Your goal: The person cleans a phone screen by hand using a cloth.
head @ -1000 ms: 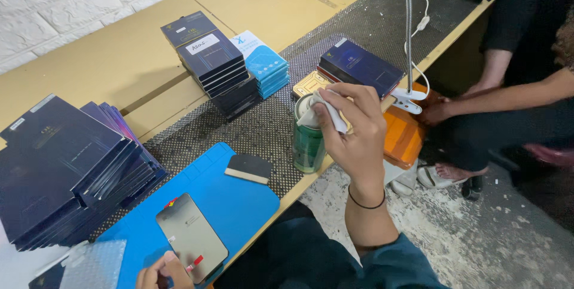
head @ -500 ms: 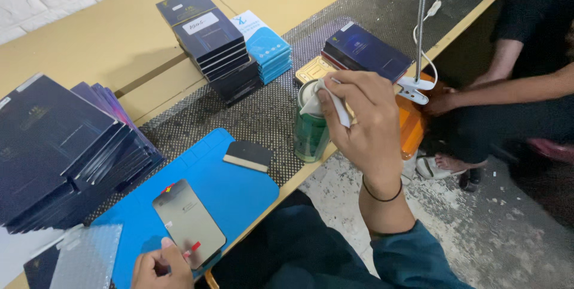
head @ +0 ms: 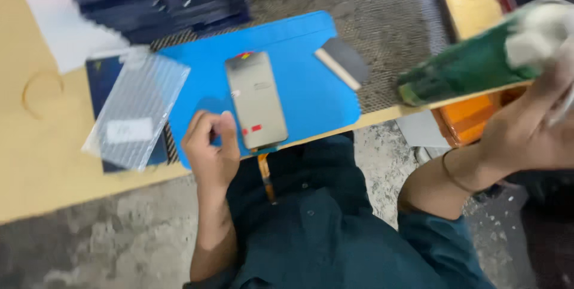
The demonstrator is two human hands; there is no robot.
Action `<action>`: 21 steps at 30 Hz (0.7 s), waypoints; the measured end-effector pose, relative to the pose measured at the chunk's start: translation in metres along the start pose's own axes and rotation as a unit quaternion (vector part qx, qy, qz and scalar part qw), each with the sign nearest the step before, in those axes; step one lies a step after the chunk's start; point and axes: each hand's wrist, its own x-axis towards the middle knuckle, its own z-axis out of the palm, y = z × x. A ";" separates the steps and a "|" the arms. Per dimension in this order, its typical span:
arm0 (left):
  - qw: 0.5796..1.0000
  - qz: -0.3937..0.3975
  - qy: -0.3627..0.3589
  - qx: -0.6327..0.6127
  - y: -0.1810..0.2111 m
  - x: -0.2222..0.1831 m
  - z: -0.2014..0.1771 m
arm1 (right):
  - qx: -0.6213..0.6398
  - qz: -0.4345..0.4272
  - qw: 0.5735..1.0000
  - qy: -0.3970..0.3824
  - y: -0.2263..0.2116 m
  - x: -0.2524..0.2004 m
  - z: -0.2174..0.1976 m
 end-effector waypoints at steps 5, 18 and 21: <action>0.987 -0.064 -0.141 -0.051 0.003 0.004 -0.018 | 0.356 -0.049 0.894 -0.269 -0.081 -0.016 0.030; 0.991 0.046 -0.110 -0.067 -0.016 0.000 -0.014 | 0.341 -0.162 0.796 -0.472 -0.154 -0.028 0.097; 0.990 0.041 -0.112 -0.081 -0.018 -0.001 -0.013 | 0.337 -0.144 0.787 -0.496 -0.150 -0.036 0.114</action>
